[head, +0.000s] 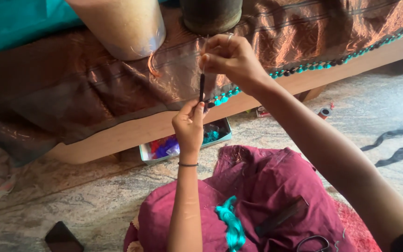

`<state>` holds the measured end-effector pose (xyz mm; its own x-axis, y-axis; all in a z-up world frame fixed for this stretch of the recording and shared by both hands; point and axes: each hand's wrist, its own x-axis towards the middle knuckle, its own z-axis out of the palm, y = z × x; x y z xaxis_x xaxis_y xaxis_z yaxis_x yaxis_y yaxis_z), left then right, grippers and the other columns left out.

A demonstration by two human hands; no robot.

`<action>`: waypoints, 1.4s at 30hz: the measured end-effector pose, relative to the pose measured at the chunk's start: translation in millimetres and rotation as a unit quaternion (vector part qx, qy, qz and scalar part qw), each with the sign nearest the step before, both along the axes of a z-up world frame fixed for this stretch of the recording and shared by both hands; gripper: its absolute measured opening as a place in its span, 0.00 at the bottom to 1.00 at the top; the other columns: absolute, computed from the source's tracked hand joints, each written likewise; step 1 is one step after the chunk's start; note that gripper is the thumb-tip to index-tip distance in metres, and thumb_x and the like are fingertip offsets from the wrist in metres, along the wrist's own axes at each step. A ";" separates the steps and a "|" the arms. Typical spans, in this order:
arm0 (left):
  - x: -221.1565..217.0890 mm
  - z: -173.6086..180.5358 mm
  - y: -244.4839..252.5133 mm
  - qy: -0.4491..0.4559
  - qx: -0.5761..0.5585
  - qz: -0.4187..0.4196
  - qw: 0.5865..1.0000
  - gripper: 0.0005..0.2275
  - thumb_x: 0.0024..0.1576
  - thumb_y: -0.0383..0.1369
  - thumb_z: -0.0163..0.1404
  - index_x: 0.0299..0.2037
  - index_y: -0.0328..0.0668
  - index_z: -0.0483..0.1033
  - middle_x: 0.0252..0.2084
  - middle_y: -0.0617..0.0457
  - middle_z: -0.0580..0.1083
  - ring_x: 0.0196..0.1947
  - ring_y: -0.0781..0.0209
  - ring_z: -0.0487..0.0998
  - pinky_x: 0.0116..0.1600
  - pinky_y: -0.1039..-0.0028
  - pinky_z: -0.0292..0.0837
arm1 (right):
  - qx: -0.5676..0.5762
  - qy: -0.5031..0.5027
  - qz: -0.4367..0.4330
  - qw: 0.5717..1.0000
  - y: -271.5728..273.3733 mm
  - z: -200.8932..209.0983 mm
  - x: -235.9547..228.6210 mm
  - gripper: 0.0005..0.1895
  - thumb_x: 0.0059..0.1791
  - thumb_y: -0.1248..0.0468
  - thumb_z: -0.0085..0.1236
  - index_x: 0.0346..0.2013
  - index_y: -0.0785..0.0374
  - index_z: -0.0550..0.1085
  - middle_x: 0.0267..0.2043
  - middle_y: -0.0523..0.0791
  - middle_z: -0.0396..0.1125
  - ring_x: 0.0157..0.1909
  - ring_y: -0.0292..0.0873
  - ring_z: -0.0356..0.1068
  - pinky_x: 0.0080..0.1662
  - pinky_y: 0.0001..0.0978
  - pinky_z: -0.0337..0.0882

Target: The person is hand-sewing a teal pom-pom trim onto the edge of a brown fabric.

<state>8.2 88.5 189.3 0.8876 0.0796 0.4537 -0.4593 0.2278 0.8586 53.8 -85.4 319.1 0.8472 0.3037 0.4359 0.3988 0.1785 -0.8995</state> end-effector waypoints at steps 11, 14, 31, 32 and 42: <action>-17.2 -2.4 -16.8 -0.002 -0.050 0.042 0.998 0.09 0.66 0.21 0.48 0.40 0.37 0.58 0.41 0.44 0.73 0.41 0.55 0.84 0.48 0.70 0.84 | -0.059 -0.056 -0.003 0.997 -13.8 -25.6 -61.6 0.03 0.56 0.72 0.57 0.44 0.68 0.73 0.41 0.47 0.75 0.47 0.42 0.78 0.52 0.37 0.81; -13.6 3.7 -13.4 0.012 -0.107 -0.012 0.994 0.11 0.64 0.20 0.47 0.37 0.41 0.55 0.37 0.46 0.73 0.38 0.54 0.83 0.43 0.70 0.83 | -0.167 -0.182 -0.072 0.966 -7.6 -45.5 -93.4 0.05 0.52 0.75 0.58 0.41 0.66 0.76 0.41 0.46 0.76 0.45 0.43 0.79 0.48 0.34 0.79; -2.0 -30.4 -18.6 0.123 -0.184 -0.006 0.975 0.14 0.60 0.19 0.49 0.30 0.47 0.56 0.27 0.62 0.59 0.23 0.72 0.64 0.28 0.80 0.59 | 0.327 0.282 0.057 0.900 30.5 -142.2 -37.6 0.14 0.59 0.61 0.61 0.31 0.64 0.73 0.30 0.43 0.67 0.35 0.40 0.70 0.41 0.33 0.74; -3.3 -33.4 -20.4 0.116 -0.189 0.005 0.975 0.15 0.61 0.20 0.50 0.31 0.47 0.56 0.27 0.61 0.59 0.23 0.73 0.62 0.27 0.80 0.58 | 0.226 0.304 0.027 0.925 33.6 -115.6 -42.7 0.12 0.55 0.62 0.61 0.30 0.66 0.76 0.30 0.43 0.70 0.34 0.38 0.70 0.38 0.32 0.72; -8.3 -8.7 -15.1 0.212 -0.233 0.045 0.948 0.14 0.51 0.18 0.44 0.45 0.41 0.74 0.45 0.57 0.78 0.44 0.75 0.79 0.50 0.83 0.75 | 0.033 0.158 -0.150 0.975 50.6 -162.6 -43.0 0.12 0.54 0.62 0.59 0.38 0.71 0.81 0.35 0.41 0.75 0.38 0.29 0.68 0.40 0.24 0.70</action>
<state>-0.1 73.5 180.6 0.9626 0.2673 -0.0448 -0.1309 0.6036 0.7865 10.8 -34.8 156.5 0.9889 0.0010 0.1484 0.1464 0.1576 -0.9766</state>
